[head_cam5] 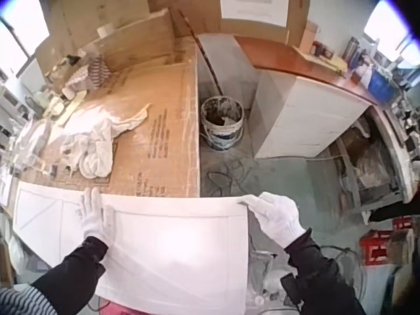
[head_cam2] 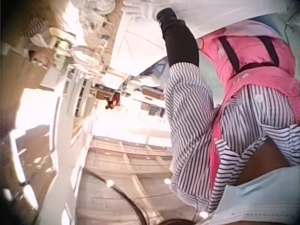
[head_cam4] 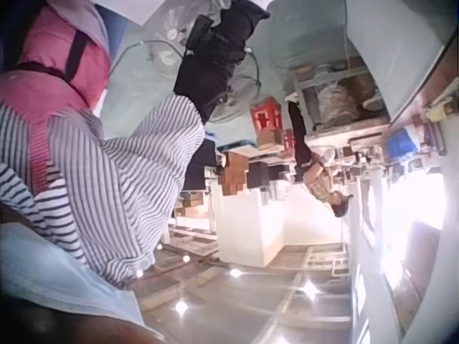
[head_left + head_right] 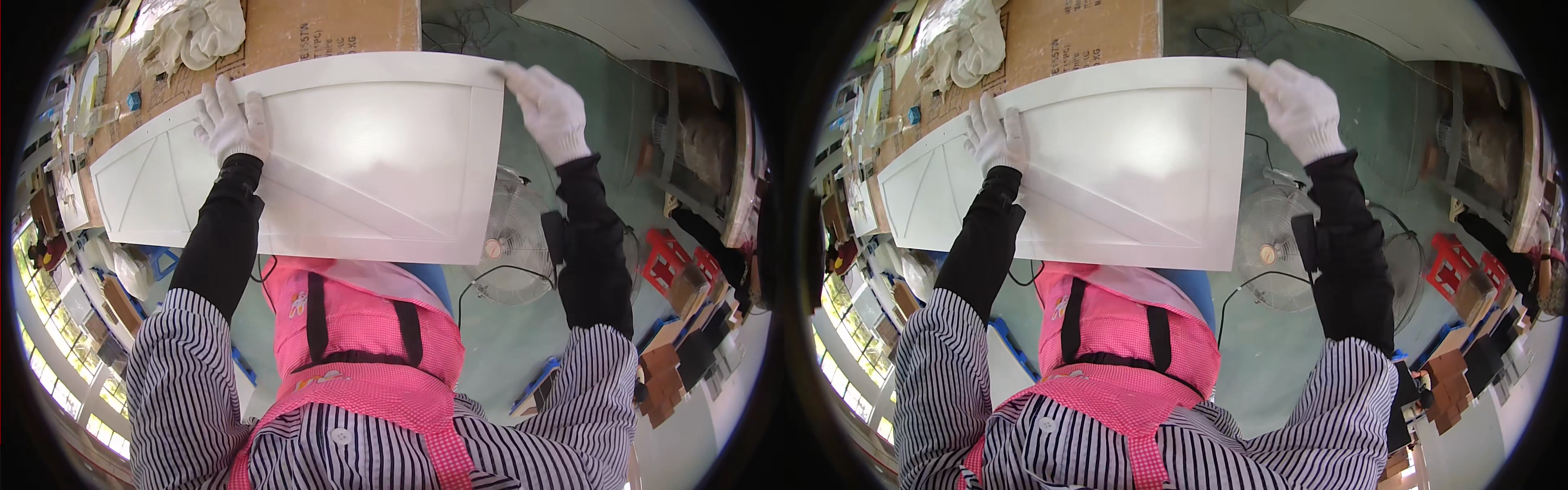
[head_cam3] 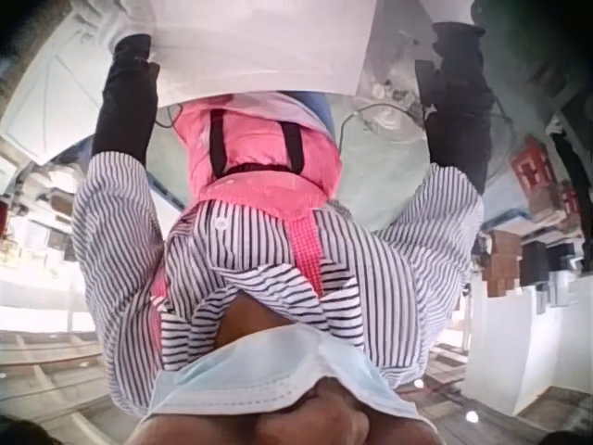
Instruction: Cleaning and deburring the edges of white furniture panels using a hand scraper tool.
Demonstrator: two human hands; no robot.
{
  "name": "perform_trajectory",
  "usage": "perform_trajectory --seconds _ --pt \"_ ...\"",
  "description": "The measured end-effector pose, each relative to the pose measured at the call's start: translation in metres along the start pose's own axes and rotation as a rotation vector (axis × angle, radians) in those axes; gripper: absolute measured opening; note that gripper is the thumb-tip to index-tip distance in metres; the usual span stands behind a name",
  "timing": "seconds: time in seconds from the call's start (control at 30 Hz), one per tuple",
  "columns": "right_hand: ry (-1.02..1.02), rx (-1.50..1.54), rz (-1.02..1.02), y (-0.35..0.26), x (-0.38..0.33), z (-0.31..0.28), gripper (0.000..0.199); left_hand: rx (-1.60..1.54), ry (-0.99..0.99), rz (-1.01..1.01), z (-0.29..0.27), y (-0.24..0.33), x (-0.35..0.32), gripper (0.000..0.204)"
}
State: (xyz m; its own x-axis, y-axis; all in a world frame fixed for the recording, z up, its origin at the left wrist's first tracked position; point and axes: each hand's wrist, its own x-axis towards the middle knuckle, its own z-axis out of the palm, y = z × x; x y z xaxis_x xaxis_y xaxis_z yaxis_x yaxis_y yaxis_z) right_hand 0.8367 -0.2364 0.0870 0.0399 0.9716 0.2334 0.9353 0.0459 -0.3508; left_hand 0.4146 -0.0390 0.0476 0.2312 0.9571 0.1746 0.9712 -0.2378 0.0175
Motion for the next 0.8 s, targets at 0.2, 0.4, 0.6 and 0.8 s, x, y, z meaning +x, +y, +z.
perform_trajectory --seconds 0.2,0.4,0.6,0.8 --pt "0.182 0.03 0.021 0.013 0.044 0.006 0.035 -0.004 0.027 0.003 -0.002 -0.009 -0.002 0.071" --pt "0.088 -0.053 -0.148 0.002 0.019 0.008 0.045 -0.028 0.04 0.006 -0.004 -0.008 -0.003 0.07" --pt "0.024 -0.162 -0.246 -0.006 0.011 0.006 0.049 -0.063 0.055 0.043 -0.002 -0.007 -0.002 0.07" --pt "-0.095 -0.062 -0.25 -0.052 -0.067 0.004 0.05 -0.053 0.074 0.063 0.002 -0.016 0.002 0.07"
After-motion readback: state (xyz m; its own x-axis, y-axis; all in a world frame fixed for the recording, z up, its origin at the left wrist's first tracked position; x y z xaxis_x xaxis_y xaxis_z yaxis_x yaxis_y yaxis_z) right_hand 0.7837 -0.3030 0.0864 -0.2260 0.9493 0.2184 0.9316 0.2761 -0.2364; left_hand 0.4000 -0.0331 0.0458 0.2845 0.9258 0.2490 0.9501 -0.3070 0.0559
